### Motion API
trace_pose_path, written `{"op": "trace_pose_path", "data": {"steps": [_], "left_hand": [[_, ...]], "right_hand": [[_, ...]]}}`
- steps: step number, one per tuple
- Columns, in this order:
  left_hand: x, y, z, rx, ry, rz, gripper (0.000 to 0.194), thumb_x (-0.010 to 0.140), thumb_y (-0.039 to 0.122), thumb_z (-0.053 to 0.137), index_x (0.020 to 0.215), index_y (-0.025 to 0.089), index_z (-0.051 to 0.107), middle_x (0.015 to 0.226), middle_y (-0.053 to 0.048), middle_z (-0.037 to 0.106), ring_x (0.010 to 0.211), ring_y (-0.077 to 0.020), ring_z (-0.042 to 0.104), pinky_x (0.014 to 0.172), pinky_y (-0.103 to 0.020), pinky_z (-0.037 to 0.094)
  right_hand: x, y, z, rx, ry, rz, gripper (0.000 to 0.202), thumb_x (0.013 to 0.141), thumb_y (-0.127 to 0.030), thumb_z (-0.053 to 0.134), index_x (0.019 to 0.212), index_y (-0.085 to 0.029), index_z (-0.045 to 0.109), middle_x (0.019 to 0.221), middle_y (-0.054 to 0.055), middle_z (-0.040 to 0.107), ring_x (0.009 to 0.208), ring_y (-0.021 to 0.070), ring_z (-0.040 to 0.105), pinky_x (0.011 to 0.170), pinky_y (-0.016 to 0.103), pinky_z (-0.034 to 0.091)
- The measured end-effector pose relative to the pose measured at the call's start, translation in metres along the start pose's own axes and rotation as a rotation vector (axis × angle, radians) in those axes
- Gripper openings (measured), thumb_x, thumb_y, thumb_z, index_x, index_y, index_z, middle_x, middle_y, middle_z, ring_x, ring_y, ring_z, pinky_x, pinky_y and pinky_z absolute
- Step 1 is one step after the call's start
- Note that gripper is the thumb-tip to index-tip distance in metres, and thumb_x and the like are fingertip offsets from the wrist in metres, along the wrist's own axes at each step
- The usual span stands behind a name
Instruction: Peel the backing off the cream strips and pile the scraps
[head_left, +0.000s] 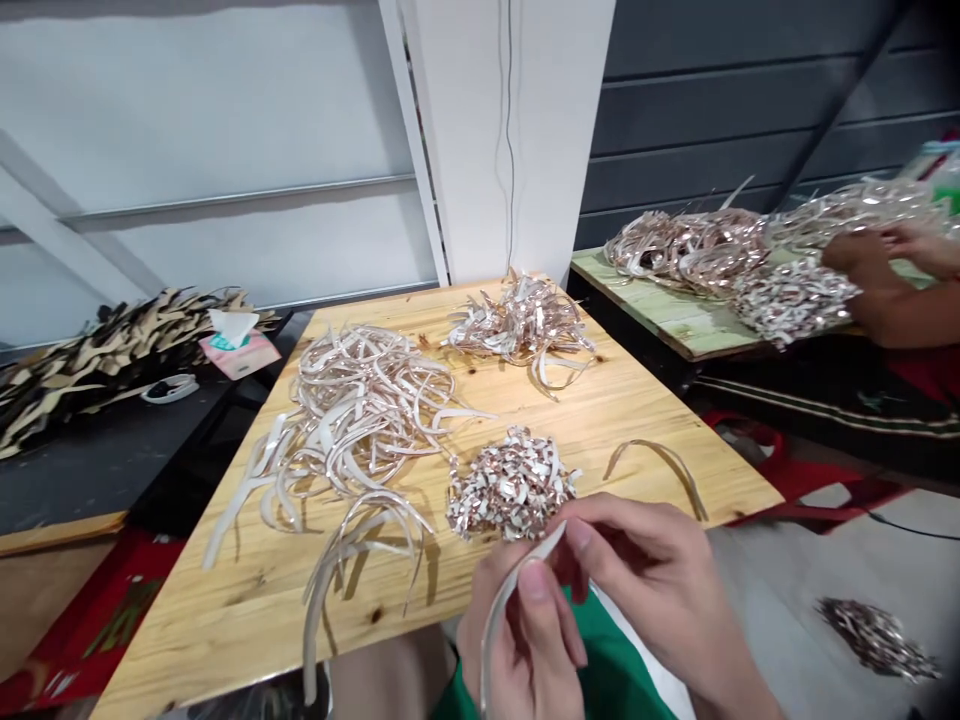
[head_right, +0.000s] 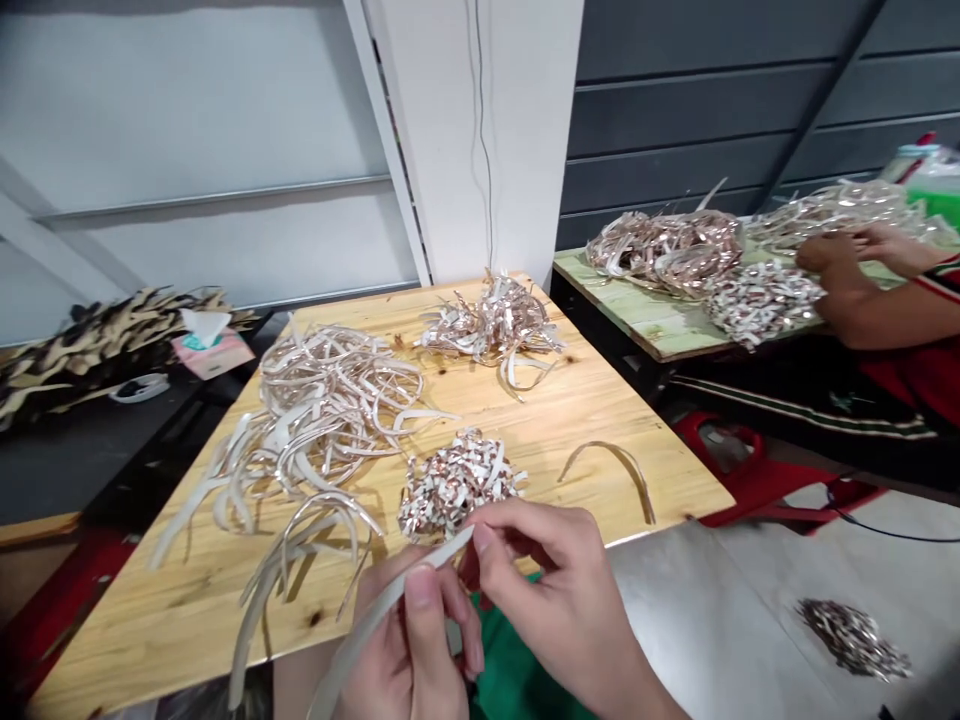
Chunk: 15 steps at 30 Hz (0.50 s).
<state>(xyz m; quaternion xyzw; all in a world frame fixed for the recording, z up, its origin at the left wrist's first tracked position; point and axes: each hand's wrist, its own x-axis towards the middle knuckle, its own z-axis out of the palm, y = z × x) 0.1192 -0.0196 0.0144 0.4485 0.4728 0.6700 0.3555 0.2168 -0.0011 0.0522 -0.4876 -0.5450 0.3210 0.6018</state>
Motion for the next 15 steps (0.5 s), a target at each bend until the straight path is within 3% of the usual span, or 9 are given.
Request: {"op": "trace_pose_path", "data": {"steps": [3, 6, 11, 15], "left_hand": [[0.001, 0.002, -0.012, -0.01, 0.067, 0.089, 0.026, 0.108, 0.044, 0.062, 0.098, 0.024, 0.074, 0.061, 0.006, 0.059, 0.037, -0.0061, 0.041, 0.038, -0.02, 0.032], [0.005, 0.006, -0.024, -0.006, 0.138, 0.099, 0.022, 0.107, 0.044, 0.065, 0.106, 0.026, 0.078, 0.083, 0.001, 0.074, 0.039, -0.0046, 0.042, 0.035, -0.019, 0.032], [0.012, 0.006, -0.046, 0.067, 0.136, 0.065, 0.023, 0.106, 0.04, 0.066, 0.102, 0.025, 0.083, 0.07, 0.003, 0.068, 0.038, -0.0059, 0.044, 0.034, -0.017, 0.037], [0.013, -0.004, -0.06, 0.086, 0.096, 0.063, 0.021, 0.105, 0.042, 0.069, 0.106, 0.028, 0.085, 0.072, 0.003, 0.066, 0.039, -0.0046, 0.045, 0.036, -0.017, 0.036]], "right_hand": [[-0.009, 0.001, 0.018, 0.036, 0.048, -0.056, 0.018, 0.089, -0.011, 0.073, 0.082, -0.023, 0.085, 0.056, -0.002, 0.075, 0.04, 0.0125, 0.067, 0.045, 0.016, 0.056], [-0.02, 0.002, 0.038, 0.185, -0.004, 0.002, 0.021, 0.096, -0.014, 0.072, 0.089, -0.027, 0.087, 0.053, -0.004, 0.072, 0.037, 0.0115, 0.065, 0.044, 0.016, 0.055], [-0.027, 0.006, 0.061, 0.451, -0.09, 0.215, 0.014, 0.098, -0.03, 0.077, 0.089, -0.023, 0.084, 0.057, -0.001, 0.073, 0.037, 0.0127, 0.066, 0.039, 0.018, 0.054], [-0.026, 0.012, 0.066, 0.417, -0.038, 0.263, 0.017, 0.095, -0.029, 0.08, 0.08, -0.022, 0.082, 0.057, -0.001, 0.074, 0.037, 0.0125, 0.065, 0.039, 0.017, 0.054]]}}
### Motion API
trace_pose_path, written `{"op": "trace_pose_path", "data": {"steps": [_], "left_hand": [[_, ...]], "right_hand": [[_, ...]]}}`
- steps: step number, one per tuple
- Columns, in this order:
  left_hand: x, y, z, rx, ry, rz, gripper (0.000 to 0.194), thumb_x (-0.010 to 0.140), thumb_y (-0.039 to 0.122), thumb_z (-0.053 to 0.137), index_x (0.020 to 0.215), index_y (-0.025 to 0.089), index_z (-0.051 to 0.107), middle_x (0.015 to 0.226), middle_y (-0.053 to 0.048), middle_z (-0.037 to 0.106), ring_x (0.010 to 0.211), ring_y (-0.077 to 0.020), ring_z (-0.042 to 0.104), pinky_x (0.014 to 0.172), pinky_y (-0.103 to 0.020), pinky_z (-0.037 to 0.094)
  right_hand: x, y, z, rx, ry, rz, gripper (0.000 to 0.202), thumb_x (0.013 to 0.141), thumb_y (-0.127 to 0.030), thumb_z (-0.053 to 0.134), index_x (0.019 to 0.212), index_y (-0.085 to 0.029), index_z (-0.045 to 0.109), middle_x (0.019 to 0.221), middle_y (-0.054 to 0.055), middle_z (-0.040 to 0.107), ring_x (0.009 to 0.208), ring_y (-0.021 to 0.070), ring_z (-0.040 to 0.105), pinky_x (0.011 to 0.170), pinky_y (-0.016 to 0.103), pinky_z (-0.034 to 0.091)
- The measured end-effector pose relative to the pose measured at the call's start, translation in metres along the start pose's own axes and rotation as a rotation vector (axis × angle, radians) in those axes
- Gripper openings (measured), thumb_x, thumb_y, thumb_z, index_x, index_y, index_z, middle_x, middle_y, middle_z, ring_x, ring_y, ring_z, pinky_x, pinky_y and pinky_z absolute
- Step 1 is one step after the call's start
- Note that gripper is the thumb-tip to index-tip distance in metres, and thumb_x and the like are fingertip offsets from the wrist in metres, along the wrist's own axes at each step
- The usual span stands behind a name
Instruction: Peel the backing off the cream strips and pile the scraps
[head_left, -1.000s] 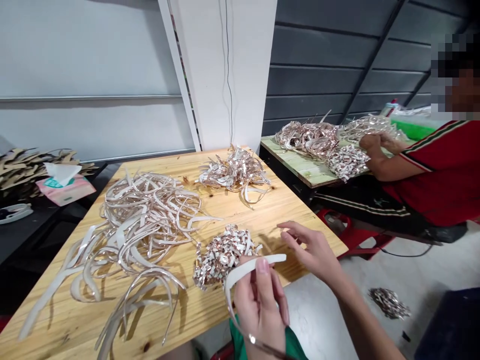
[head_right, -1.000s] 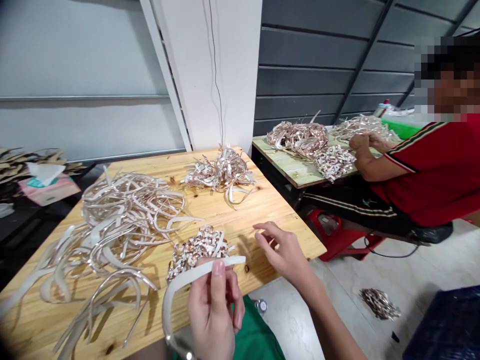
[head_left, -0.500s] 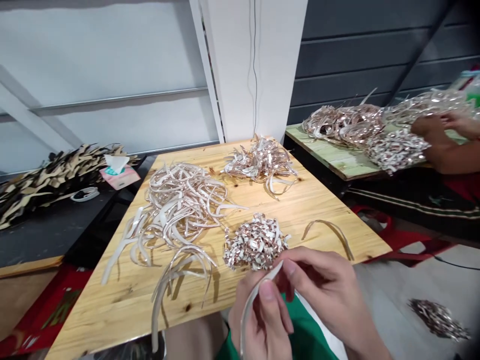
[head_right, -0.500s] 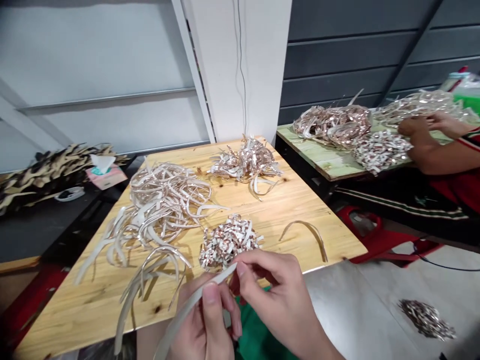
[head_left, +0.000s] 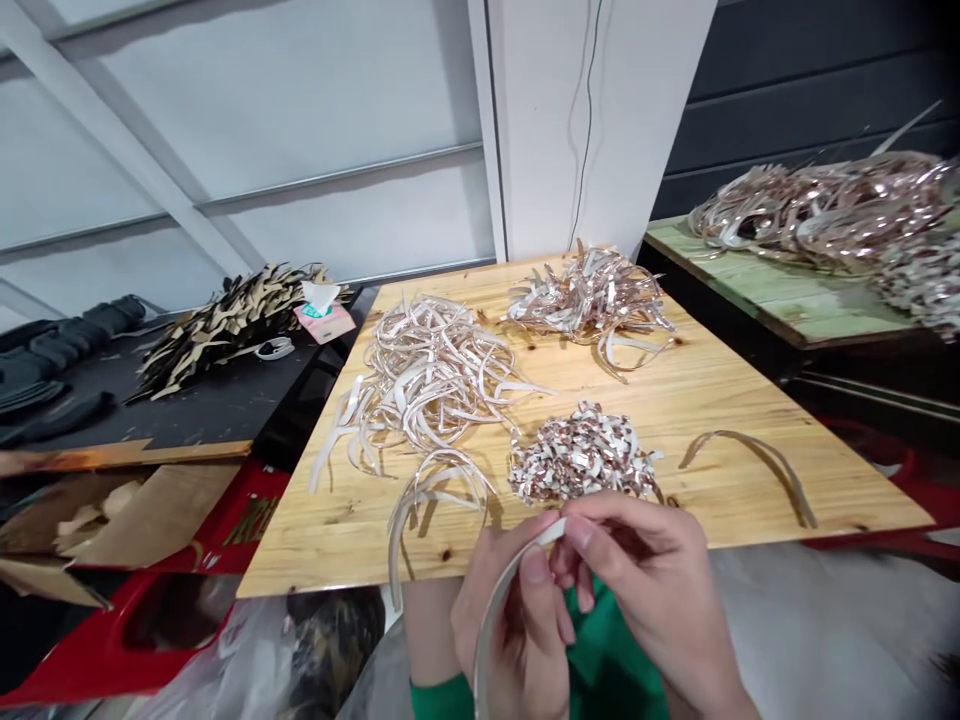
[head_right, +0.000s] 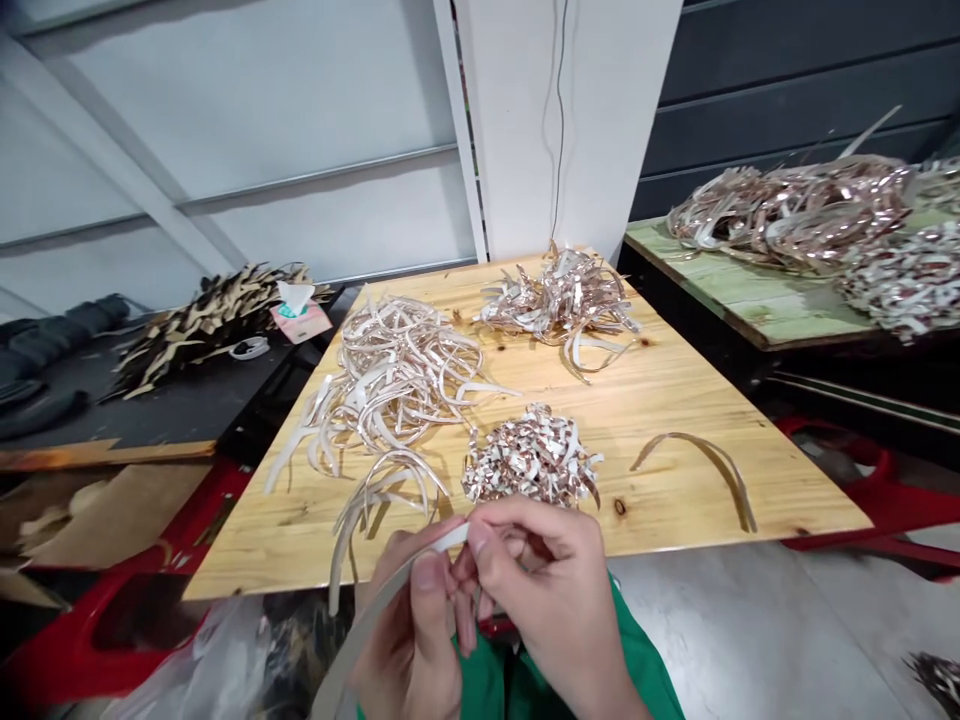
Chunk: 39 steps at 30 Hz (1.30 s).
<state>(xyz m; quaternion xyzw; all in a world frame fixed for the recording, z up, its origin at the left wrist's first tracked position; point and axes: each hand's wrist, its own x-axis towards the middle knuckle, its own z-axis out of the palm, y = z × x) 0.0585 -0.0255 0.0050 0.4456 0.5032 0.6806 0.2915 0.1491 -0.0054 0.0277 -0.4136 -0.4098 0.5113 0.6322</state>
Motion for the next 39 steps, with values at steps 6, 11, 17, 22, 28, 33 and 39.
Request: {"op": "trace_pose_path", "data": {"steps": [6, 11, 17, 22, 28, 33, 39], "left_hand": [[0.005, -0.012, -0.013, 0.107, -0.063, 0.132, 0.019, 0.107, 0.031, 0.067, 0.116, 0.031, 0.084, 0.074, 0.004, 0.067, 0.043, -0.0059, 0.05, 0.041, -0.018, 0.043], [0.018, -0.02, -0.024, 0.345, -0.083, 0.358, 0.025, 0.106, 0.018, 0.065, 0.124, 0.028, 0.08, 0.097, -0.004, 0.082, 0.077, -0.0162, 0.076, 0.07, -0.024, 0.064], [0.026, -0.023, -0.031, 0.452, -0.024, 0.414, 0.023, 0.107, 0.02, 0.064, 0.121, 0.025, 0.081, 0.091, -0.005, 0.081, 0.073, -0.0175, 0.075, 0.067, -0.026, 0.064], [0.028, -0.023, -0.031, 0.43, 0.049, 0.298, 0.018, 0.107, 0.025, 0.065, 0.111, 0.023, 0.083, 0.087, -0.005, 0.081, 0.067, -0.0162, 0.076, 0.058, -0.021, 0.061], [0.031, -0.019, -0.04, 0.505, -0.045, 0.349, 0.021, 0.107, 0.024, 0.065, 0.117, 0.027, 0.083, 0.079, -0.001, 0.077, 0.058, -0.0138, 0.067, 0.054, -0.023, 0.054], [0.029, -0.017, -0.041, 0.49, -0.068, 0.3, 0.022, 0.106, 0.027, 0.066, 0.119, 0.028, 0.083, 0.072, -0.001, 0.069, 0.056, -0.0147, 0.058, 0.051, -0.025, 0.046], [0.027, -0.011, -0.034, 0.248, -0.025, -0.041, 0.033, 0.105, 0.044, 0.066, 0.085, 0.022, 0.081, 0.06, 0.002, 0.06, 0.049, -0.013, 0.054, 0.049, -0.024, 0.047]], "right_hand": [[-0.001, 0.007, 0.01, -0.233, 0.105, -0.133, 0.015, 0.092, -0.02, 0.076, 0.08, -0.022, 0.085, 0.053, -0.002, 0.072, 0.035, 0.014, 0.065, 0.037, 0.017, 0.055], [0.004, 0.018, 0.032, -0.28, 0.239, -0.212, 0.014, 0.08, -0.012, 0.075, 0.074, -0.022, 0.084, 0.052, -0.004, 0.071, 0.036, 0.0115, 0.062, 0.037, 0.015, 0.052], [0.013, 0.033, 0.044, -0.117, 0.213, -0.125, 0.013, 0.08, -0.014, 0.076, 0.073, -0.02, 0.085, 0.053, -0.001, 0.073, 0.039, 0.0124, 0.065, 0.042, 0.016, 0.055], [0.014, 0.038, 0.035, 0.057, 0.001, -0.014, 0.014, 0.095, -0.025, 0.076, 0.088, -0.022, 0.088, 0.064, 0.002, 0.08, 0.047, 0.0157, 0.072, 0.048, 0.021, 0.063], [0.014, 0.038, 0.032, -0.146, 0.004, -0.078, 0.015, 0.094, -0.021, 0.075, 0.085, -0.019, 0.087, 0.059, 0.001, 0.076, 0.046, 0.0163, 0.073, 0.046, 0.019, 0.061], [0.014, 0.037, 0.036, -0.357, 0.147, -0.237, 0.016, 0.088, -0.013, 0.072, 0.077, -0.019, 0.082, 0.059, -0.002, 0.073, 0.046, 0.0134, 0.067, 0.047, 0.02, 0.057], [0.019, 0.038, 0.031, -0.584, 0.107, -0.508, 0.016, 0.083, -0.007, 0.067, 0.076, -0.019, 0.076, 0.06, -0.001, 0.074, 0.046, 0.0125, 0.063, 0.048, 0.022, 0.052]]}}
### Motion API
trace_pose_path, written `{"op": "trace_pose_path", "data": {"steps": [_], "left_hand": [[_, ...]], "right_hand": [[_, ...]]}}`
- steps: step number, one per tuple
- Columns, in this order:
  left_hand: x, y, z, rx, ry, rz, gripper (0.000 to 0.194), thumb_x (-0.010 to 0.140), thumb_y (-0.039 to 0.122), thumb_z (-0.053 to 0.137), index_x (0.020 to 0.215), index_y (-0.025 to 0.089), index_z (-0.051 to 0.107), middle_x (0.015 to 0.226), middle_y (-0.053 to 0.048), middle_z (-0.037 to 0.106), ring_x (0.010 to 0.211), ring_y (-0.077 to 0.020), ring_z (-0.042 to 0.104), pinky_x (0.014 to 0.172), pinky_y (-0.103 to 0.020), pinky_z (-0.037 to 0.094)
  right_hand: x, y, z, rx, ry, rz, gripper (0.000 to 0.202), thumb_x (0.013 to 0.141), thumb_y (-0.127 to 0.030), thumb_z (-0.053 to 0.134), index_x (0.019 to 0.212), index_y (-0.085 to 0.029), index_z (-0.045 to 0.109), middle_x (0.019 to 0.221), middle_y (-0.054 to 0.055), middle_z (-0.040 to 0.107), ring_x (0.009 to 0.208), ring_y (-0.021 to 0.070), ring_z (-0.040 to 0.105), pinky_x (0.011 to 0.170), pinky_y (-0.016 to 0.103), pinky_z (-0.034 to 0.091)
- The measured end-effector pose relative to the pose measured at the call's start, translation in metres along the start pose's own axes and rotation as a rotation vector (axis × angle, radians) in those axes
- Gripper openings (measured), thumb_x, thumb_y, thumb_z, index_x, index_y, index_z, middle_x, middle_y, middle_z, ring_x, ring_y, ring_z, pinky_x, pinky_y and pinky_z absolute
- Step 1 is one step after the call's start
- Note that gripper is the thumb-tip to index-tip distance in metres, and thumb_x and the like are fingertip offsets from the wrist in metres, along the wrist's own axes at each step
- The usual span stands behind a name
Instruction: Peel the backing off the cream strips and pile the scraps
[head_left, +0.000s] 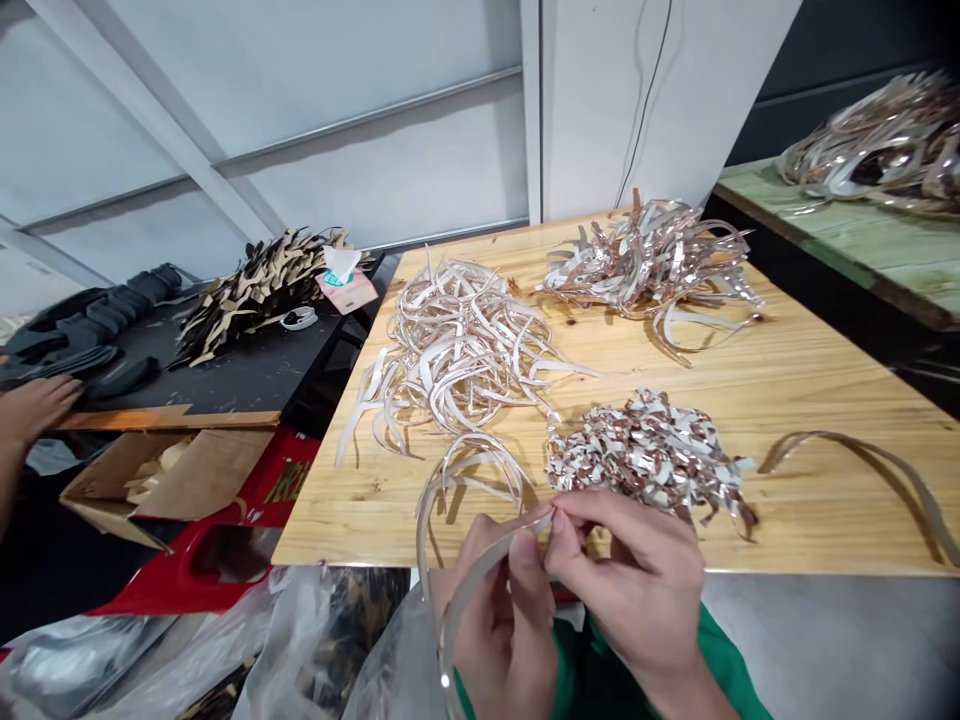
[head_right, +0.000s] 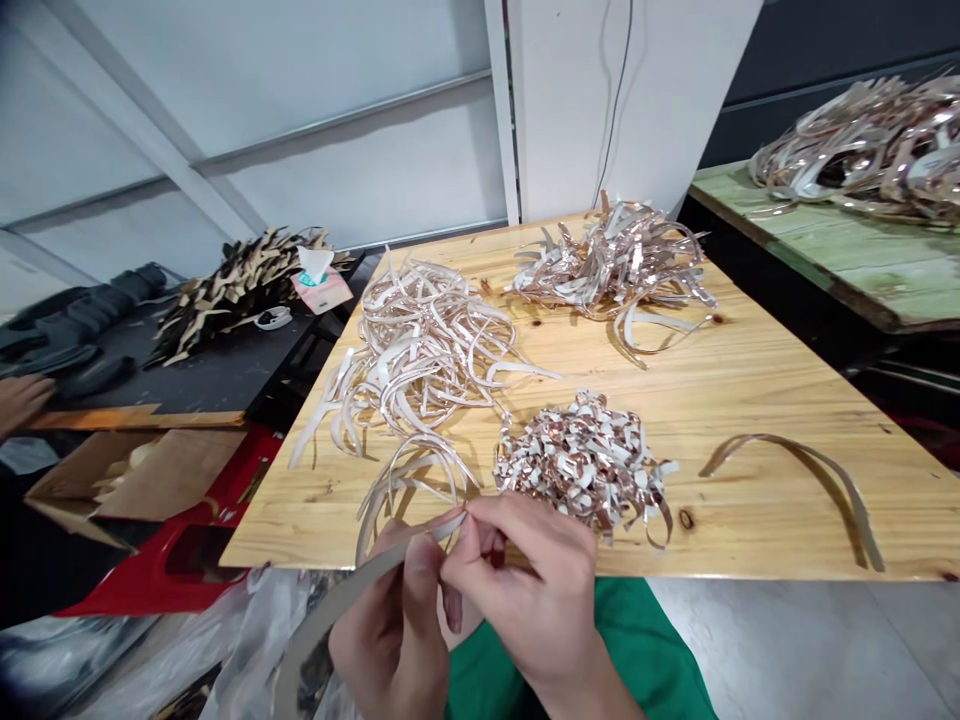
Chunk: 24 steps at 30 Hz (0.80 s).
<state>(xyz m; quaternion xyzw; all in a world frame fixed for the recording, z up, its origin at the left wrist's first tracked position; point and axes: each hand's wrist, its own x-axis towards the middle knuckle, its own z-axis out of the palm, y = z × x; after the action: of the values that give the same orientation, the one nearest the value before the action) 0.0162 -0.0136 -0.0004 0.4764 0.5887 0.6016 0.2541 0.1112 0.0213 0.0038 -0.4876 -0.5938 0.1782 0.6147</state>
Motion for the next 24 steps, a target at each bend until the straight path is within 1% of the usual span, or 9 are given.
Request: {"op": "trace_pose_path", "data": {"steps": [2, 4, 6, 8, 12, 15, 17, 20, 24], "left_hand": [[-0.001, 0.002, 0.002, -0.051, 0.016, -0.141, 0.043, 0.103, 0.05, 0.067, 0.072, 0.021, 0.071, 0.055, 0.004, 0.053, 0.046, -0.0118, 0.05, 0.046, -0.023, 0.042], [-0.001, 0.002, 0.002, -0.064, 0.044, -0.247, 0.047, 0.1, 0.055, 0.07, 0.069, 0.021, 0.064, 0.055, 0.004, 0.053, 0.046, -0.0116, 0.048, 0.044, -0.023, 0.037], [-0.001, 0.001, 0.0, -0.055, 0.056, -0.301, 0.047, 0.098, 0.059, 0.071, 0.071, 0.021, 0.064, 0.057, 0.004, 0.054, 0.048, -0.0126, 0.048, 0.045, -0.024, 0.036], [0.0, 0.001, -0.004, -0.008, 0.028, -0.31, 0.051, 0.098, 0.062, 0.069, 0.069, 0.021, 0.063, 0.056, 0.004, 0.051, 0.05, -0.0128, 0.045, 0.047, -0.025, 0.035], [0.004, 0.005, -0.015, 0.167, -0.044, -0.193, 0.059, 0.098, 0.058, 0.071, 0.058, 0.021, 0.049, 0.055, 0.005, 0.042, 0.053, -0.0114, 0.039, 0.054, -0.025, 0.033], [0.004, 0.006, -0.021, 0.162, -0.082, -0.097, 0.044, 0.103, 0.048, 0.068, 0.071, 0.022, 0.053, 0.062, 0.005, 0.05, 0.055, -0.012, 0.047, 0.057, -0.026, 0.036], [0.003, 0.004, -0.025, 0.134, -0.205, 0.007, 0.036, 0.107, 0.047, 0.061, 0.082, 0.023, 0.057, 0.067, 0.004, 0.055, 0.057, -0.0131, 0.051, 0.058, -0.027, 0.038], [0.004, 0.0, -0.032, 0.108, -0.388, 0.155, 0.032, 0.11, 0.047, 0.055, 0.088, 0.024, 0.058, 0.071, 0.002, 0.056, 0.062, -0.0154, 0.054, 0.059, -0.028, 0.04], [0.007, -0.005, -0.036, 0.1, -0.468, 0.23, 0.026, 0.114, 0.036, 0.047, 0.093, 0.025, 0.057, 0.079, 0.001, 0.059, 0.069, -0.016, 0.058, 0.064, -0.027, 0.044]], "right_hand": [[0.001, 0.0, -0.003, -0.014, -0.025, -0.004, 0.016, 0.083, -0.008, 0.066, 0.074, -0.019, 0.074, 0.059, -0.001, 0.072, 0.044, 0.012, 0.06, 0.045, 0.022, 0.048], [0.001, -0.001, -0.007, 0.028, -0.074, 0.042, 0.017, 0.083, -0.009, 0.065, 0.073, -0.02, 0.073, 0.057, -0.003, 0.069, 0.043, 0.0114, 0.058, 0.044, 0.021, 0.047], [0.0, -0.002, -0.01, 0.101, -0.141, 0.11, 0.018, 0.082, -0.009, 0.064, 0.071, -0.02, 0.072, 0.055, -0.004, 0.066, 0.044, 0.0112, 0.058, 0.045, 0.02, 0.048], [-0.002, -0.002, -0.013, 0.165, -0.183, 0.164, 0.018, 0.082, -0.009, 0.064, 0.069, -0.02, 0.071, 0.053, -0.004, 0.064, 0.044, 0.0109, 0.057, 0.046, 0.02, 0.047], [-0.006, 0.0, -0.015, 0.294, -0.23, 0.226, 0.017, 0.086, -0.012, 0.065, 0.073, -0.02, 0.072, 0.054, -0.003, 0.063, 0.044, 0.0111, 0.055, 0.044, 0.021, 0.043], [-0.007, -0.001, -0.016, 0.372, -0.294, 0.236, 0.02, 0.089, -0.014, 0.066, 0.071, -0.02, 0.071, 0.054, -0.003, 0.063, 0.044, 0.011, 0.054, 0.044, 0.021, 0.041], [-0.006, -0.004, -0.017, 0.372, -0.329, 0.22, 0.021, 0.089, -0.015, 0.066, 0.069, -0.021, 0.069, 0.053, -0.003, 0.062, 0.044, 0.0113, 0.054, 0.045, 0.022, 0.042], [-0.005, -0.007, -0.019, 0.34, -0.345, 0.162, 0.019, 0.083, -0.013, 0.067, 0.066, -0.021, 0.066, 0.052, -0.004, 0.057, 0.045, 0.0111, 0.05, 0.047, 0.023, 0.041], [-0.008, -0.008, -0.018, 0.363, -0.344, 0.135, 0.022, 0.083, -0.011, 0.068, 0.065, -0.022, 0.061, 0.053, -0.006, 0.051, 0.046, 0.0097, 0.044, 0.047, 0.023, 0.036]]}}
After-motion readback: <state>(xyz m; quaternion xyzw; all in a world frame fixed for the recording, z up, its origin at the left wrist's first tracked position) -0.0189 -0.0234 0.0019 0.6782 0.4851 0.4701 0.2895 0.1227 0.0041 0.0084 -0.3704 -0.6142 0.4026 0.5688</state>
